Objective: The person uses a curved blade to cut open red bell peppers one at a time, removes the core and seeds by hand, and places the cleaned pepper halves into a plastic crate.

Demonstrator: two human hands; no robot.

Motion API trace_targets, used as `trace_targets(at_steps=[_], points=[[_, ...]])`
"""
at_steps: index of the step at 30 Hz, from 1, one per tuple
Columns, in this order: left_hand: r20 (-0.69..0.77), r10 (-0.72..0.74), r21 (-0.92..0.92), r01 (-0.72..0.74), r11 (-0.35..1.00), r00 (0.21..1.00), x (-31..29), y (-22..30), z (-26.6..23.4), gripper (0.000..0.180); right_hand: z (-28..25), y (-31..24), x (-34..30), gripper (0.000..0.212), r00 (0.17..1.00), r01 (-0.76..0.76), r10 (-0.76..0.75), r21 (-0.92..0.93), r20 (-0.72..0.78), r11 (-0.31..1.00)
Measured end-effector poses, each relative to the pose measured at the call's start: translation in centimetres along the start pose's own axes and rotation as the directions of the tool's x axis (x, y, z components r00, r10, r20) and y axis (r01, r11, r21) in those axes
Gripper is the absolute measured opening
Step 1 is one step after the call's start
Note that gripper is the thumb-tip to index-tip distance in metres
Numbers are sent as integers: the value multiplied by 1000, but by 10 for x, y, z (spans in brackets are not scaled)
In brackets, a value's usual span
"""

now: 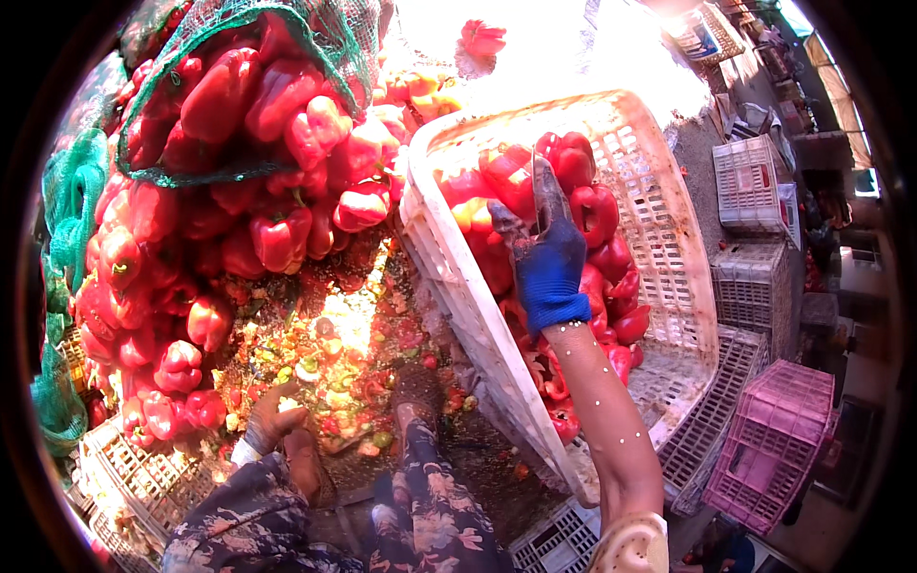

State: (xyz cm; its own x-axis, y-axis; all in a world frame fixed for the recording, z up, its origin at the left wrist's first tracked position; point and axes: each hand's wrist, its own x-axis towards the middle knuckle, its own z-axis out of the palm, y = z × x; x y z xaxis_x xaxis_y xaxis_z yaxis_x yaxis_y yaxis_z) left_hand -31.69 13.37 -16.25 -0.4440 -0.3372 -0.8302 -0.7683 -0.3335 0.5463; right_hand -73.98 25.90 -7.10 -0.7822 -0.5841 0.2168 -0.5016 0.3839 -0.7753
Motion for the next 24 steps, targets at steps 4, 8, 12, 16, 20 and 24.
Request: trace_targets(at_steps=[4, 8, 12, 16, 20, 24], points=[[-19, 157, 163, -152, 975, 987, 10, -9, 5, 75, 9, 37, 10, 50, 970, 240, -213, -305, 120, 921], [43, 23, -146, -17, 989, 999, 3, -4, 1, 65, 30, 36, 10, 43, 975, 207, -166, -333, 146, 920], [-49, 115, 51, -112, 992, 992, 8, 4, -7, 61, 10, 90, 16, 43, 968, 139, -110, -117, 225, 983], [-443, 331, 226, -254, 941, 833, -44, -5, -63, 64, 11, 61, 9, 48, 934, 264, -227, -102, 277, 959], [-708, 517, 466, -232, 854, 481, -170, -33, -150, 59, -48, 26, -2, 44, 981, 129, -131, 20, 146, 991], [-846, 428, 498, 756, 425, 316, -289, -70, -220, 75, -85, -53, -50, 43, 990, 104, -123, 225, 72, 969]])
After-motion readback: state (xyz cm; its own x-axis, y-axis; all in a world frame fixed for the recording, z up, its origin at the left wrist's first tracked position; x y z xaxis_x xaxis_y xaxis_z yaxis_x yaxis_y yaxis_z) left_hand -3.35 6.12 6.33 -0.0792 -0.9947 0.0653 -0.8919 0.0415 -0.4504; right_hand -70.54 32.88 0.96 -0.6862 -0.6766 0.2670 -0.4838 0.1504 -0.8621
